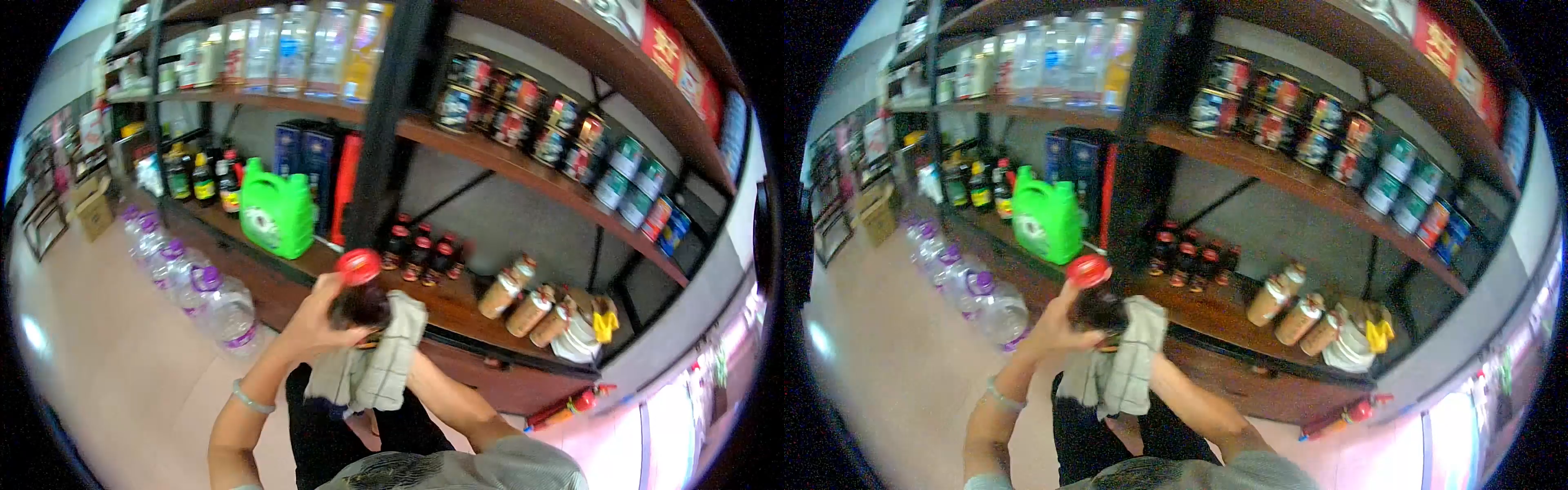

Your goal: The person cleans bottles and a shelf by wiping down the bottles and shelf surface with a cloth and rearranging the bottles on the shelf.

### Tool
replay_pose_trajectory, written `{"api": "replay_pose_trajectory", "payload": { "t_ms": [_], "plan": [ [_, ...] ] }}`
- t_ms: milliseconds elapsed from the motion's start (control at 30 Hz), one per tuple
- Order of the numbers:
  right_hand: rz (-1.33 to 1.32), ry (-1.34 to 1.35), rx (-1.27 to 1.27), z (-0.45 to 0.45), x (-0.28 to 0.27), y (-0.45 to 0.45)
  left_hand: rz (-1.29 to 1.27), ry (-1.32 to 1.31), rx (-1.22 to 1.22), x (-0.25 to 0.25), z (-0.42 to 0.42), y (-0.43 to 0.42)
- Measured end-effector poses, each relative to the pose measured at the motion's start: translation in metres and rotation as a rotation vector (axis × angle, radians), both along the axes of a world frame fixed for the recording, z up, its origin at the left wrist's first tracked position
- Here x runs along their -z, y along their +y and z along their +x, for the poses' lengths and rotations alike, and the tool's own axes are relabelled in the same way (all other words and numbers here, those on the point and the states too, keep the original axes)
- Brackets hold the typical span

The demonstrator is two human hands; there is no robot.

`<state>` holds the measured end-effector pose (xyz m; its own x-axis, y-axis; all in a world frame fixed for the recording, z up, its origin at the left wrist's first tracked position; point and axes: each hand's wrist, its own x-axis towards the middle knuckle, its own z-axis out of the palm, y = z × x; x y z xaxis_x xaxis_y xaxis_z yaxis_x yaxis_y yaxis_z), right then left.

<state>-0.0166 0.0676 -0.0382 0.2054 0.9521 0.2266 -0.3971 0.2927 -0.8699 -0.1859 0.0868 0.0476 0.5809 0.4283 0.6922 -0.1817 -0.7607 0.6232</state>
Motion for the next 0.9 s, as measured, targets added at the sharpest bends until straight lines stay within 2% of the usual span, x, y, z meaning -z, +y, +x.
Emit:
{"api": "replay_pose_trajectory", "payload": {
  "t_ms": [67,100,200,267,300,333,400,433,533,600,700,733,800,900],
  "plan": [
    [0.081,0.179,0.009,-0.004,-0.022,-0.007,-0.016,-0.081,-0.233,-0.007,0.002,-0.011],
    [0.118,0.244,0.014,-0.006,-0.034,-0.011,-0.118,-0.13,-0.297,-0.007,0.005,-0.019],
    [0.222,0.383,0.022,-0.011,-0.059,-0.025,-0.361,-0.333,-0.246,-0.008,0.022,-0.034],
    [0.268,0.428,0.033,-0.015,-0.068,-0.031,-0.502,-0.331,-0.128,-0.019,0.026,-0.049],
    [0.283,0.42,0.047,-0.014,-0.071,-0.034,-0.396,-0.344,-0.037,-0.016,0.032,-0.047],
    [0.297,0.395,0.056,-0.016,-0.073,-0.035,-0.428,-0.421,0.004,-0.019,0.034,-0.054],
    [0.339,-0.156,0.32,-0.002,-0.072,-0.036,-0.515,-0.441,-0.107,-0.027,0.034,-0.074],
    [0.36,-0.446,0.469,-0.003,-0.077,-0.042,-0.491,-0.611,-0.139,-0.026,0.043,-0.072],
    [0.457,-0.994,0.852,-0.031,-0.114,-0.082,-0.961,-0.632,0.068,-0.028,0.046,-0.075],
    [0.513,-1.087,0.869,-0.012,-0.099,-0.088,-1.005,-0.65,-0.011,-0.025,0.063,-0.076],
    [0.438,-0.982,0.851,0.003,-0.096,-0.107,-1.028,-0.511,-0.085,-0.022,0.091,-0.081],
    [0.417,-0.96,0.854,0.013,-0.092,-0.111,-0.956,-0.478,-0.044,-0.019,0.101,-0.084],
    [0.36,-0.929,0.873,0.038,-0.08,-0.121,-1.052,-0.489,0.14,-0.011,0.131,-0.094],
    [0.188,-0.887,0.906,0.085,-0.063,-0.147,-0.786,-0.44,0.218,-0.001,0.165,-0.099]
  ]
}}
